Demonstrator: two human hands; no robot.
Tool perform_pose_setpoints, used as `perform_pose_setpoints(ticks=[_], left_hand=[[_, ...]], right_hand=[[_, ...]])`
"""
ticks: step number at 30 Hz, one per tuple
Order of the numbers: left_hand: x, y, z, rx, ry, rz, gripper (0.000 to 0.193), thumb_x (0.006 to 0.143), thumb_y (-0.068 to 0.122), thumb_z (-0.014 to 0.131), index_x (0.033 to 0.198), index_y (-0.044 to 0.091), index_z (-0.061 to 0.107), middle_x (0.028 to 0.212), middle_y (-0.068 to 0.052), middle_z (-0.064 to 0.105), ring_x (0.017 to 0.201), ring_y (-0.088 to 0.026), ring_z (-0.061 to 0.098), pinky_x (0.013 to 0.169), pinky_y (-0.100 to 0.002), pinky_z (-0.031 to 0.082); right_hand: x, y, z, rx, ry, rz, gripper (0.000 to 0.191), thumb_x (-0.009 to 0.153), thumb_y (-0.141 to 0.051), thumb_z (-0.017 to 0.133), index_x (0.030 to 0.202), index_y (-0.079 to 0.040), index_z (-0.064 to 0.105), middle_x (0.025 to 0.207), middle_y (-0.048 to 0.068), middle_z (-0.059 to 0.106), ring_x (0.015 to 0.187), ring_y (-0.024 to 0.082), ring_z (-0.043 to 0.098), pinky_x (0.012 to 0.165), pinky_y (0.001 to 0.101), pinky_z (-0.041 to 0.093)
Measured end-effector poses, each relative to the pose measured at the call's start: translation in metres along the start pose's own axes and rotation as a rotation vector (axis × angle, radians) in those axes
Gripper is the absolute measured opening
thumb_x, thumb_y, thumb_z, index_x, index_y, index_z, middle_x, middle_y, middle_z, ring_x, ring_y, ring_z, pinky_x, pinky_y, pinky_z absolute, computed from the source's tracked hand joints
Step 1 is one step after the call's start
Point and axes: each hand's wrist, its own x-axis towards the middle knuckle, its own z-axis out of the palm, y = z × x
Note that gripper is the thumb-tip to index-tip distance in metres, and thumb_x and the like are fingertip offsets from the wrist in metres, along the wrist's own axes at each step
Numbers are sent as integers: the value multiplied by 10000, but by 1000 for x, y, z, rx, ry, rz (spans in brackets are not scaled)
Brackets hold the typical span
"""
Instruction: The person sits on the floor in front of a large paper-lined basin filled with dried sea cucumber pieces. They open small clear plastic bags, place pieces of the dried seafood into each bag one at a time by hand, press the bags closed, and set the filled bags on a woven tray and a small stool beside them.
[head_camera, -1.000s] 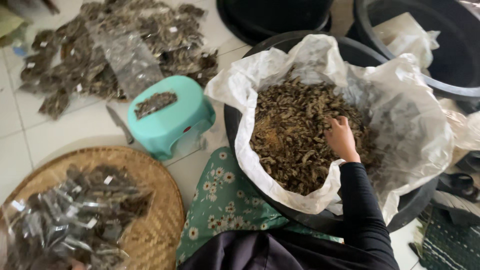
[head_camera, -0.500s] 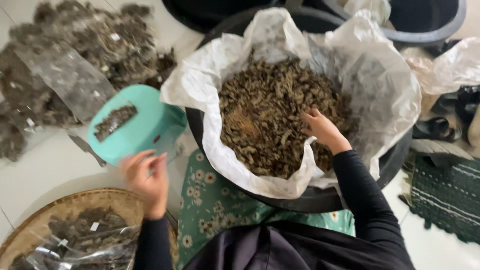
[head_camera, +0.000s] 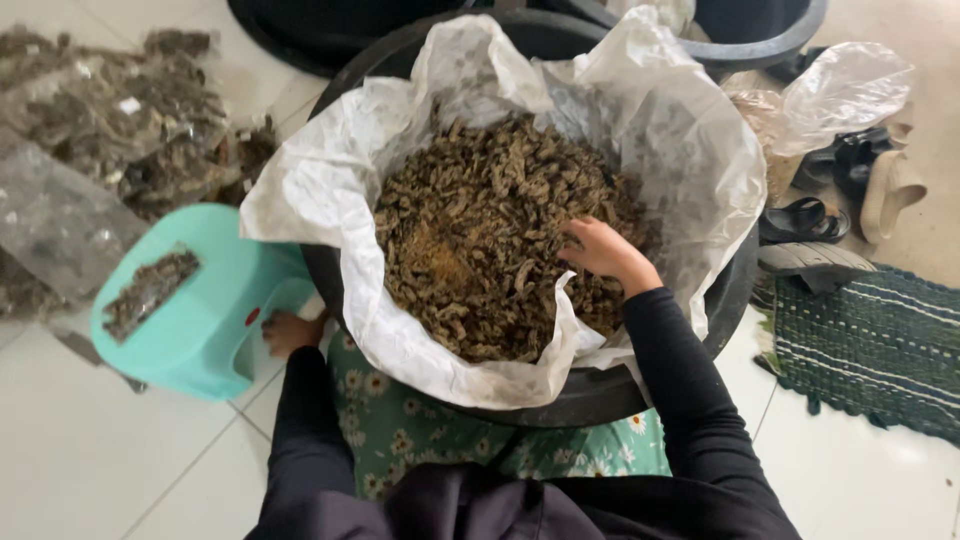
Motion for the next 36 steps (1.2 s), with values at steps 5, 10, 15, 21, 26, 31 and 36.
perform_pose_setpoints(ticks=[5,10,15,21,26,31,36], left_hand=[[1,9,-11,-109,-76,20,911,674,506,889,1323,-21,525,1091,-226,693,971,-408,697,740,-515,587],[2,-10,-15,56,127,306,146,994,181,650,936,81,740,937,-160,747,848,-360,750,688,-474,607],[-27,-60,-1,-134,213,428,197,975,163,654,824,52,714,884,-171,727,806,-353,724,679,-458,579],[-76,-97,-41,-2077,-522,-574,318,919,65,643,1216,93,531,960,-6,704,888,-130,692,812,-348,583],[-103,-47,-159,-2270,-192,452,556,1143,372,534,1451,-83,619,864,28,565,878,-138,597,934,-407,606],[-113,102,-223,-1422,232,1104,130,1064,71,658,1086,-46,711,1174,-128,710,1105,-236,698,995,-369,594],[-158,280,-187,-1457,-102,1214,187,920,98,796,893,62,615,1026,-99,731,884,-166,713,781,-289,607]], right_hand=[[-1,-6,-6,-1,-65,163,550,897,-360,742,1371,-119,604,1227,204,617,1087,398,641,922,474,527],[-1,-7,-3,-5,-100,208,565,898,-347,731,1396,-132,574,1269,181,598,1083,379,649,902,477,536],[0,4,6,-9,-75,147,568,894,-353,744,1382,-110,585,1227,190,612,1080,385,643,902,479,533],[1,12,12,-15,-58,118,546,888,-354,752,1359,-115,613,1147,198,634,1063,394,640,904,481,525],[0,8,13,-2,2,43,529,885,-331,753,1344,-102,623,1114,207,642,1040,400,640,886,489,531],[7,-6,6,444,569,-127,385,1001,-271,623,1321,-56,606,1128,141,653,978,265,672,825,394,557],[4,-7,-18,1228,1122,-70,413,1125,-394,468,1419,-105,444,1106,75,643,923,170,693,851,318,595]])
